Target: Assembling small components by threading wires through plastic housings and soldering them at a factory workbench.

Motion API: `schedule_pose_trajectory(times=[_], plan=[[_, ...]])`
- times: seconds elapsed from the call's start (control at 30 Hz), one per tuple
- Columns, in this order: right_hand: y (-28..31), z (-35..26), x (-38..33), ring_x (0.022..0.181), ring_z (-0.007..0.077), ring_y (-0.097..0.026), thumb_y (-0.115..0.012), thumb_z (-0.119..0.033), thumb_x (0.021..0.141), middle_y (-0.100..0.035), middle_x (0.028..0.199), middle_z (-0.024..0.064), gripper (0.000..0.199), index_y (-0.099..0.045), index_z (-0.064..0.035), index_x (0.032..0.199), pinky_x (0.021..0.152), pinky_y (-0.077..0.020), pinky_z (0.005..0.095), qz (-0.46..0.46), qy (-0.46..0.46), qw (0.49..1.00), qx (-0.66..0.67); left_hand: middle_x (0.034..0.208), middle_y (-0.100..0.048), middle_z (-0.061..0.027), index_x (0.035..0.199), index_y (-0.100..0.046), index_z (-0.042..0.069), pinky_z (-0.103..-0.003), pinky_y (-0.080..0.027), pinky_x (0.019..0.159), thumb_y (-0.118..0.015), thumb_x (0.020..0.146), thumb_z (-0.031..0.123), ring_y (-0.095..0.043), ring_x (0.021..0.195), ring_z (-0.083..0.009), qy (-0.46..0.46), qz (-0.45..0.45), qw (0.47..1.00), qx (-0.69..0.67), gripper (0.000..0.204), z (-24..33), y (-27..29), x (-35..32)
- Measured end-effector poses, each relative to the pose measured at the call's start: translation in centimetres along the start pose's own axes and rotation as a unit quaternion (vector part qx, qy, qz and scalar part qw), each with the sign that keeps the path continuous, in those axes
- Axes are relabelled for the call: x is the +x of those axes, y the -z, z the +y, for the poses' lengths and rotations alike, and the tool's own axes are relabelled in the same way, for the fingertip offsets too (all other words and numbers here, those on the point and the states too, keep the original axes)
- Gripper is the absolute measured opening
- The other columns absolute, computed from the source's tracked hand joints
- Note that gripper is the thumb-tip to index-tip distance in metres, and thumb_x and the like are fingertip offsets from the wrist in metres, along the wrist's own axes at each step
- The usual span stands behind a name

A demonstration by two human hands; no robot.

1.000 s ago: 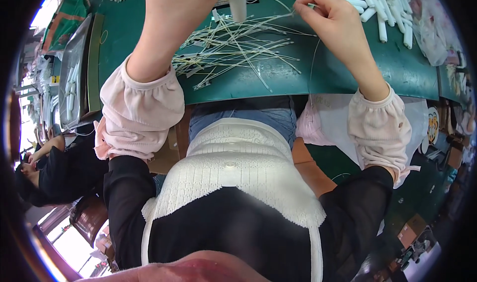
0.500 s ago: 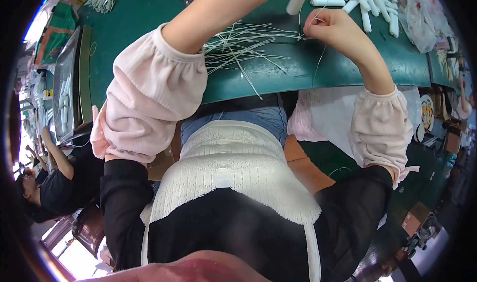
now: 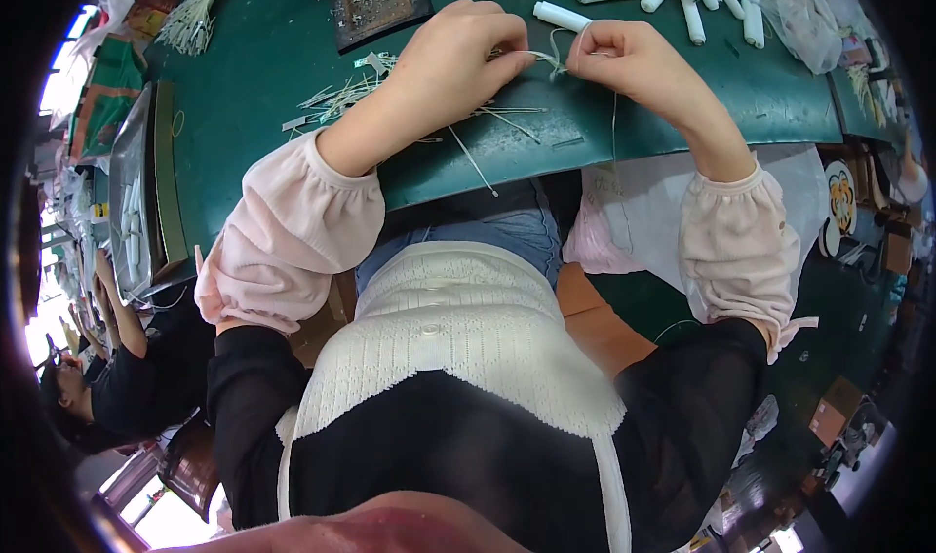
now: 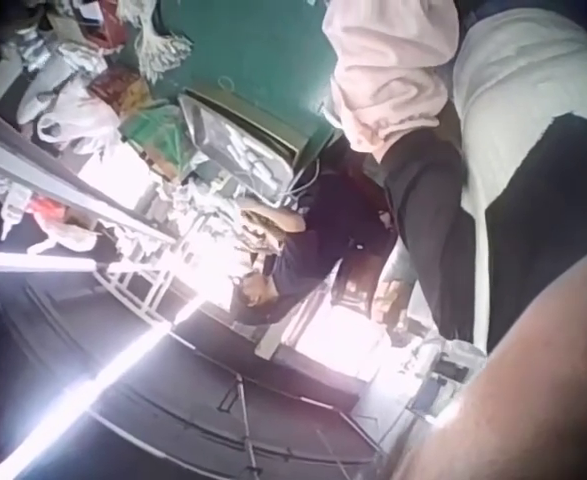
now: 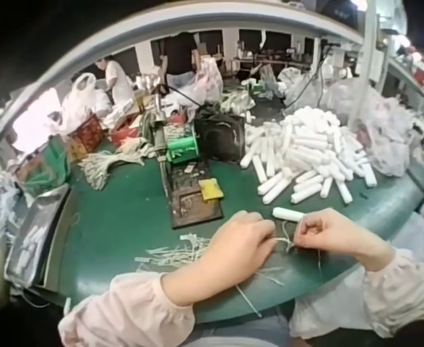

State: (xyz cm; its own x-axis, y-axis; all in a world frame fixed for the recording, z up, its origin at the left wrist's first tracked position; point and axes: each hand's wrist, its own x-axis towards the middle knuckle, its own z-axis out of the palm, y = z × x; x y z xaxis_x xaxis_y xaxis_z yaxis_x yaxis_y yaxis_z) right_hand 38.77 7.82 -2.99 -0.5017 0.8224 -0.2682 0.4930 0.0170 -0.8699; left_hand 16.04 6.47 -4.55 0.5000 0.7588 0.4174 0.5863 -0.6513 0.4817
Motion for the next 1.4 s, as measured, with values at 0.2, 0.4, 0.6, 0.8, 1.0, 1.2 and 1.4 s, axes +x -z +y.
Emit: schedule_pose_trajectory(times=[0.2,0.4,0.6,0.8,1.0,1.2,1.4], plan=[[-1.5,-1.1,0.0,0.062,-0.0006,-0.039,-0.060,-0.010,0.085,-0.048,0.068,-0.0074,0.009,-0.058,-0.0020,0.082,0.054,-0.0296,0.0167,0.006,0.026,0.999,-0.021,0.075,-0.059,-0.0123,0.080,-0.063,0.003,-0.042,-0.046,0.071,-0.065,0.078,0.016,-0.056,0.078,-0.0318,0.012,0.007,1.000,0.017,0.014,0.6,0.3,0.0],[0.0,1.1,-0.1,0.061,-0.0003,-0.039,-0.060,-0.011,0.085,-0.047,0.068,-0.0087,0.011,-0.057,-0.0027,0.078,0.051,-0.0283,0.0174,0.076,-0.017,0.994,-0.078,0.083,-0.065,-0.0132,0.076,-0.062,0.001,-0.040,-0.049,0.072,-0.066,0.076,0.020,-0.060,0.084,-0.0323,0.122,-0.015,0.991,-0.047,0.019,-0.5,3.5,-0.5],[3.3,-2.1,-0.8,0.052,-0.0021,-0.031,-0.058,-0.020,0.090,-0.042,0.062,-0.0108,0.012,-0.060,-0.0085,0.086,0.046,-0.0193,0.0171,0.151,0.060,0.986,0.039,0.140,-0.037,-0.0215,0.143,-0.031,0.014,-0.055,-0.024,0.107,-0.076,0.064,0.051,-0.032,0.130,-0.0438,-0.039,-0.146,0.981,0.124,0.098,-0.3,5.0,-6.2],[4.1,-8.0,0.5,0.046,-0.0012,-0.027,-0.058,-0.016,0.090,-0.037,0.055,-0.0098,0.012,-0.060,-0.0041,0.091,0.043,-0.0184,0.0176,0.212,0.170,0.948,0.165,0.118,-0.056,-0.0088,0.118,-0.055,0.011,-0.051,-0.033,0.101,-0.069,0.078,0.025,-0.050,0.115,-0.0263,-0.023,-0.071,0.989,0.129,0.045,-1.7,4.7,-9.3],[3.3,-14.9,0.0,0.046,-0.0023,-0.028,-0.058,-0.014,0.091,-0.038,0.055,-0.0107,0.013,-0.061,-0.0027,0.096,0.042,-0.0172,0.0172,0.269,0.266,0.912,0.160,0.102,-0.063,-0.0066,0.097,-0.065,0.008,-0.043,-0.041,0.095,-0.068,0.078,0.015,-0.059,0.099,-0.0251,-0.103,0.017,0.988,0.110,0.021,-3.8,4.8,-10.8],[0.2,-19.2,-3.2,0.047,-0.0031,-0.029,-0.059,-0.014,0.090,-0.039,0.057,-0.0112,0.013,-0.061,-0.0030,0.096,0.044,-0.0186,0.0157,0.211,0.290,0.927,0.113,0.132,-0.047,-0.0155,0.135,-0.041,0.007,-0.044,-0.037,0.101,-0.077,0.071,0.018,-0.047,0.120,-0.0316,-0.036,0.138,0.990,-0.005,0.073,0.7,7.4,-10.2],[-8.6,-20.7,-5.3,0.057,-0.0011,-0.046,-0.063,-0.008,0.085,-0.052,0.066,-0.0082,0.008,-0.062,-0.0016,0.090,0.049,-0.0311,0.0141,0.025,0.327,0.945,0.008,0.121,-0.050,-0.0160,0.136,-0.037,0.002,-0.034,-0.047,0.087,-0.076,0.075,0.015,-0.055,0.103,-0.0251,-0.079,0.269,0.915,-0.290,0.074,5.7,9.8,-9.9]])
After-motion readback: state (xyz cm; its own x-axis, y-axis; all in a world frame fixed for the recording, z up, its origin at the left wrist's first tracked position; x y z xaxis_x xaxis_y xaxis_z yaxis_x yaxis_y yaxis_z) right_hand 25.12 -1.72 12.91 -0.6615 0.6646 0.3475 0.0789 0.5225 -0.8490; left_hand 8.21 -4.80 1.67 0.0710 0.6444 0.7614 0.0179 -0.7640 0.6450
